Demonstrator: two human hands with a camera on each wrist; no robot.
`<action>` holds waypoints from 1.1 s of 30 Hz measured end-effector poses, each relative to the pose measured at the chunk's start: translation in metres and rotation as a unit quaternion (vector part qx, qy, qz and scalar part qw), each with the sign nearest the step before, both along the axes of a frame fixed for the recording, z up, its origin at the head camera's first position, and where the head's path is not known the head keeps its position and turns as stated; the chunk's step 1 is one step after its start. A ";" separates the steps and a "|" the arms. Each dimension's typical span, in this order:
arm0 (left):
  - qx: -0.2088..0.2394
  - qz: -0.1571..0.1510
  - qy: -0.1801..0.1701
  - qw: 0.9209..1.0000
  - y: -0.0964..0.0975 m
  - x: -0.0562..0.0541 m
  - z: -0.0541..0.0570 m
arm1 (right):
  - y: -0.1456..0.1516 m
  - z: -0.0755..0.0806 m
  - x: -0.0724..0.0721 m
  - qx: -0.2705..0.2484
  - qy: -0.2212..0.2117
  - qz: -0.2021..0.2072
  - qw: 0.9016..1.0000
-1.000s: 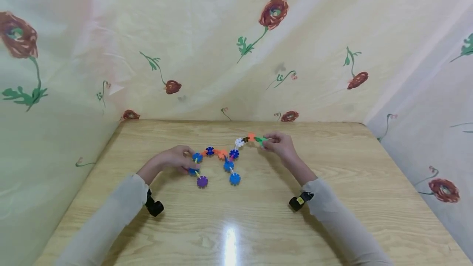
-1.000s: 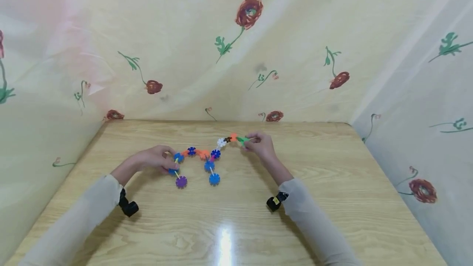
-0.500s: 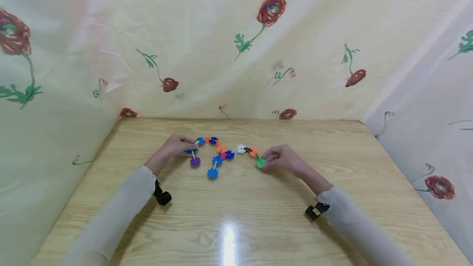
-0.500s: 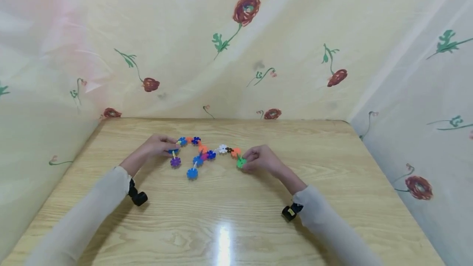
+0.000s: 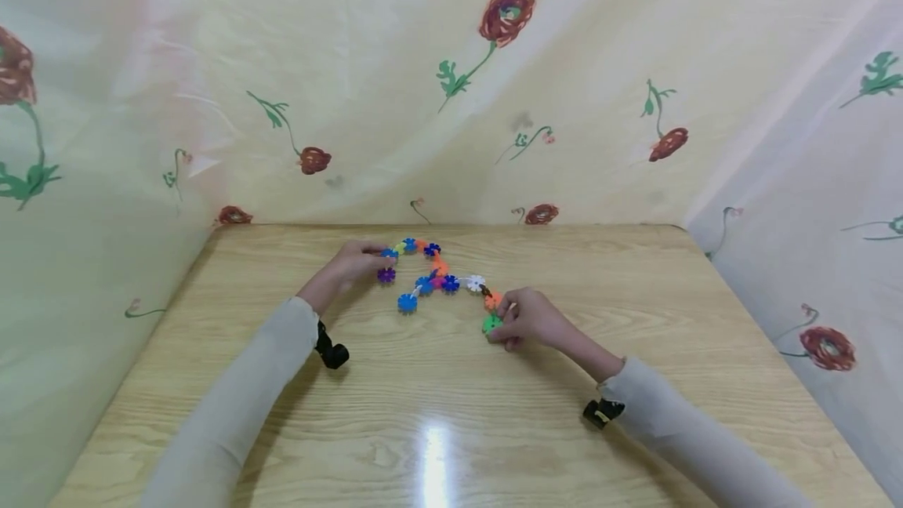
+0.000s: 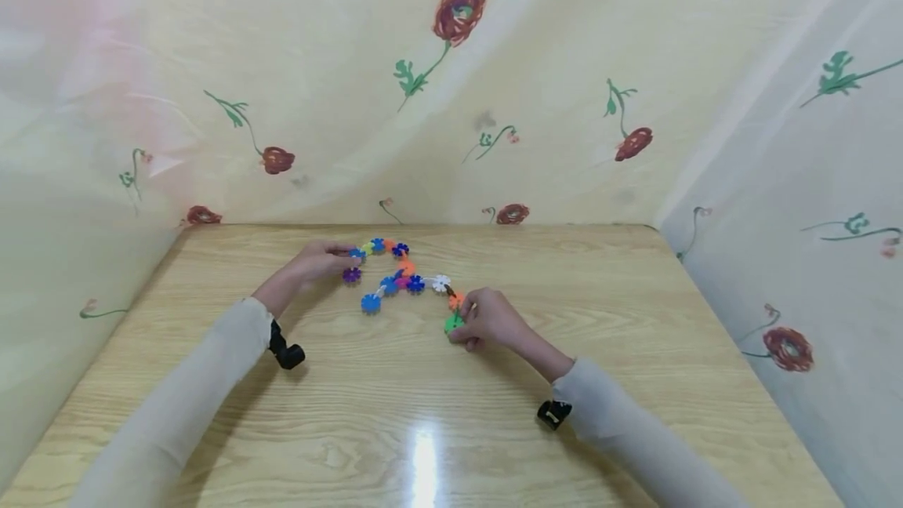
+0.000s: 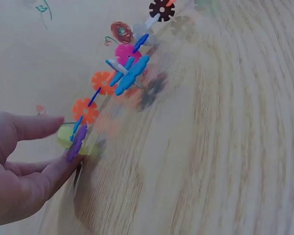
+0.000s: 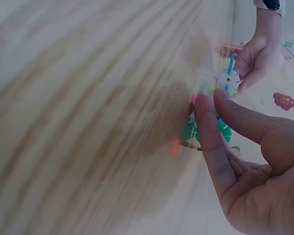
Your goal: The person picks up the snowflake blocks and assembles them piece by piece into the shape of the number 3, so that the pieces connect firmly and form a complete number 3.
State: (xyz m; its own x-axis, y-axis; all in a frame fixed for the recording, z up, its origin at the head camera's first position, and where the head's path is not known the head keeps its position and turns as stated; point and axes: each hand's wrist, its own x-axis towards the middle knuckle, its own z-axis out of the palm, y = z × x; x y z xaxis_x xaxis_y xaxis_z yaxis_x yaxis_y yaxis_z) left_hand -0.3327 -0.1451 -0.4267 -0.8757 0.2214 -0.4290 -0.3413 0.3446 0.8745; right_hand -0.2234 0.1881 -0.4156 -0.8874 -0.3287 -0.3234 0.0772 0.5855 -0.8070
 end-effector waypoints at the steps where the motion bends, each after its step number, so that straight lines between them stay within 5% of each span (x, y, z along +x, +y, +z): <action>1: -0.004 -0.005 0.001 1.000 -0.001 -0.001 0.000 | 0.000 0.000 0.001 0.000 0.003 0.006 1.000; 19: -0.074 -0.059 0.045 0.994 -0.023 -0.003 0.009 | 0.018 0.008 0.004 0.034 0.115 0.115 0.986; 25: -0.086 -0.047 0.036 0.995 -0.023 -0.003 0.008 | 0.015 0.008 -0.002 0.064 0.149 0.158 0.974; 33: -0.056 -0.029 0.028 0.998 -0.012 -0.002 0.004 | 0.001 0.007 0.004 0.119 0.194 0.149 0.962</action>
State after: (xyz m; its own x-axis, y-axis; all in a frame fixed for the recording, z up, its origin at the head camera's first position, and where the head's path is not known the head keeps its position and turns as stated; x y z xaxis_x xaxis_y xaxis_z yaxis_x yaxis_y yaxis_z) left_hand -0.3351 -0.1575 -0.4229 -0.8863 0.2266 -0.4040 -0.2686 0.4591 0.8468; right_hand -0.2189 0.1890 -0.4082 -0.8344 -0.5448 -0.0836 -0.4033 0.7067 -0.5813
